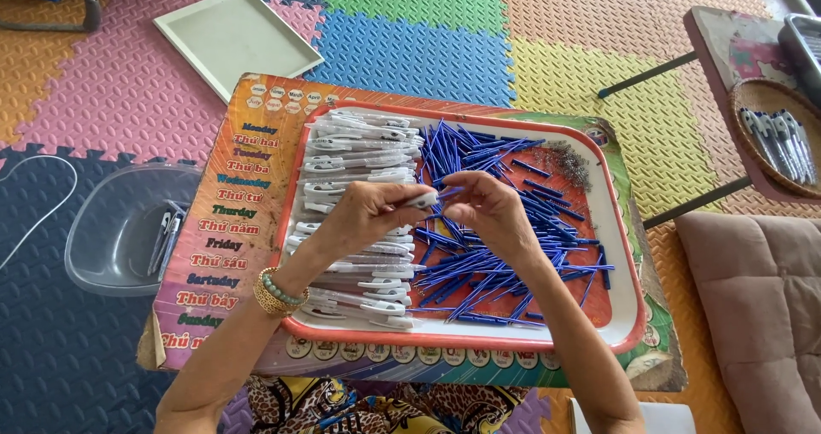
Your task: The person assembles pens by inserting blue ink cartridges into white pen bodies. They pick up a pen body and a cartridge, insert the cartridge, and place the assembled pen into a clear plastic container.
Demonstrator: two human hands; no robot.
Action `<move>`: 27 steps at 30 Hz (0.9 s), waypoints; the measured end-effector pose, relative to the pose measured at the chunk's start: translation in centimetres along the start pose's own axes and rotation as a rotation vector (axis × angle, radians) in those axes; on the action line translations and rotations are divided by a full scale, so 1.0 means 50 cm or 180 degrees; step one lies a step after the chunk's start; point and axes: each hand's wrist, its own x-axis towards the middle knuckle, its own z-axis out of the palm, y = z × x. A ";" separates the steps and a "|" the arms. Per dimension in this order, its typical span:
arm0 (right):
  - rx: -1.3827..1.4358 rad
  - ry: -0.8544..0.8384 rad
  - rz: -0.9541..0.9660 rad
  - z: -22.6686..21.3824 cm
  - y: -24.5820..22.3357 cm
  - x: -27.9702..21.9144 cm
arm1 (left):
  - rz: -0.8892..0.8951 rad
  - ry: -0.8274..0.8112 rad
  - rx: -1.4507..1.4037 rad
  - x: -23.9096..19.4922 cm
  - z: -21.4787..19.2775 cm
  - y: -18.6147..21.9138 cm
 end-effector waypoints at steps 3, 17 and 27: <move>-0.1615 -0.0495 -0.0219 -0.009 0.003 0.020 | -0.0216 0.0053 -0.0594 -0.006 -0.009 0.001; -0.0268 -0.0063 0.0268 -0.033 0.031 0.004 | -0.0348 0.0110 -0.0715 -0.028 -0.006 0.022; 0.1092 0.0755 0.0086 0.035 -0.035 -0.003 | -0.0297 0.0046 -0.0495 -0.037 0.002 0.017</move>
